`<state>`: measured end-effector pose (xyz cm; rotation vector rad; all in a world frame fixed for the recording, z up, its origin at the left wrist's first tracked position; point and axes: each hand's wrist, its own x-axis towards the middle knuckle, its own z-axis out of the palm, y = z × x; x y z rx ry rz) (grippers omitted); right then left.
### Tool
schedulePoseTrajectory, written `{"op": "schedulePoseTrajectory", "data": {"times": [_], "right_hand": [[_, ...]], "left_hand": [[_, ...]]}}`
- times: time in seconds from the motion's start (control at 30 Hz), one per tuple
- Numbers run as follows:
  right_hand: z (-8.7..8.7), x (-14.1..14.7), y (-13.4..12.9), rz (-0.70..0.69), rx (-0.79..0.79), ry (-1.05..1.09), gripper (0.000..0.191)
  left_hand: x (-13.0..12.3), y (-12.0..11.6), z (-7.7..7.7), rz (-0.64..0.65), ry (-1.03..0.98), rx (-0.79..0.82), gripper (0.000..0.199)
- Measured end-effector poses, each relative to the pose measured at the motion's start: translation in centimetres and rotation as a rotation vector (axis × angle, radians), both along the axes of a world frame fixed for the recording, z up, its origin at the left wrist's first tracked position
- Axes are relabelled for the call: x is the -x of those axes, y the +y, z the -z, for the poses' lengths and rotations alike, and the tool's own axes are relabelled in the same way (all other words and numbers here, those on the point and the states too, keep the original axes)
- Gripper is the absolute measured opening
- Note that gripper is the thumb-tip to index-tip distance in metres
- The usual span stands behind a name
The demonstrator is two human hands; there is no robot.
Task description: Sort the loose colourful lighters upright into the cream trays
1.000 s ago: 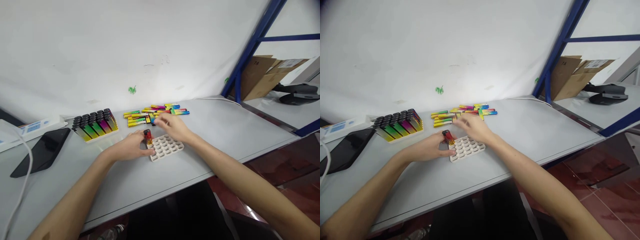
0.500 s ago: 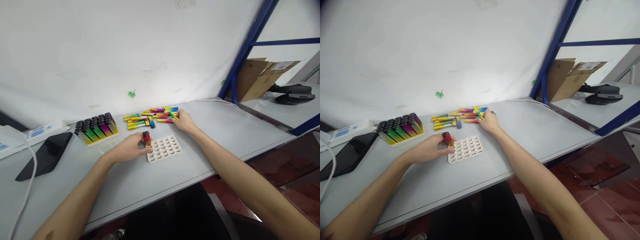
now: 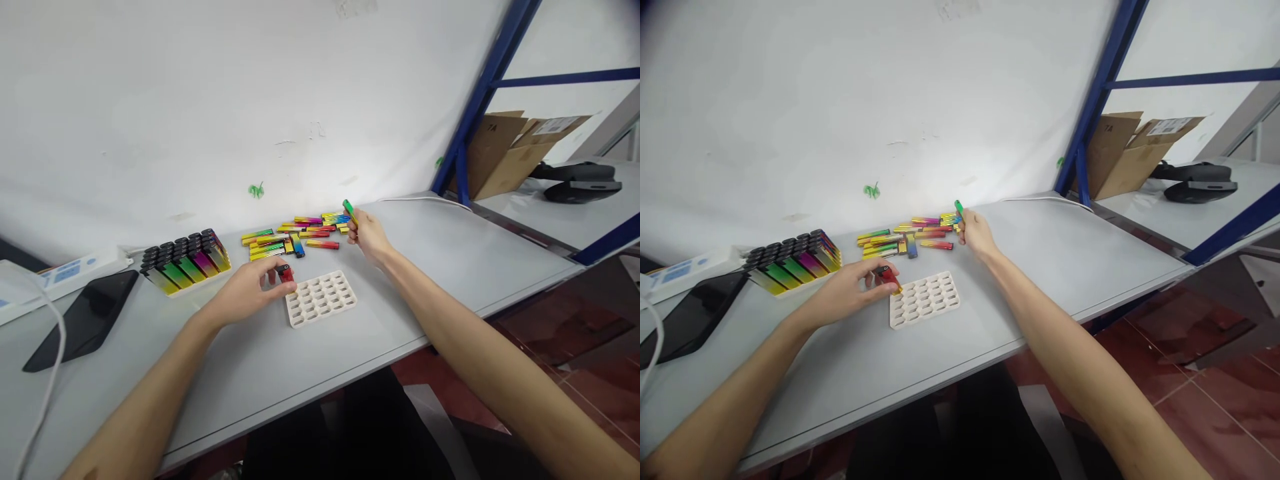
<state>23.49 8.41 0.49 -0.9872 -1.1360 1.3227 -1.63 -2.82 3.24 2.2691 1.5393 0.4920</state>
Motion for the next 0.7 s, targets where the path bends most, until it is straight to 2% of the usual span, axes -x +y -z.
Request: {"op": "schedulePoseTrajectory", "data": {"times": [0.1, 0.3, 0.43, 0.53, 0.6, 0.7], "right_hand": [[-0.4, 0.2, -0.6, -0.021, 0.027, 0.11, 0.017], [-0.9, 0.6, -1.6, -0.21, 0.104, 0.169, 0.016], [-0.9, 0.8, -1.7, -0.186, 0.103, 0.16, 0.023], [-1.0, 0.7, -1.7, -0.216, 0.106, 0.187, 0.023], [-1.1, 0.6, -1.7, -0.233, 0.112, 0.198, 0.036], [-1.1, 0.5, -1.8, -0.179, 0.136, 0.156, 0.054]], "left_hand": [[0.1, 0.0, 0.0, -0.01, -0.075, -0.026, 0.042], [0.6, 0.3, 0.7, -0.087, -0.213, -0.069, 0.056], [1.0, 0.8, 1.3, -0.174, -0.234, -0.062, 0.062], [1.2, 1.2, 1.6, -0.197, -0.19, -0.068, 0.058], [1.4, 1.4, 1.8, -0.202, -0.108, -0.11, 0.05], [1.7, 1.8, 2.3, -0.166, 0.031, -0.205, 0.035]]}}
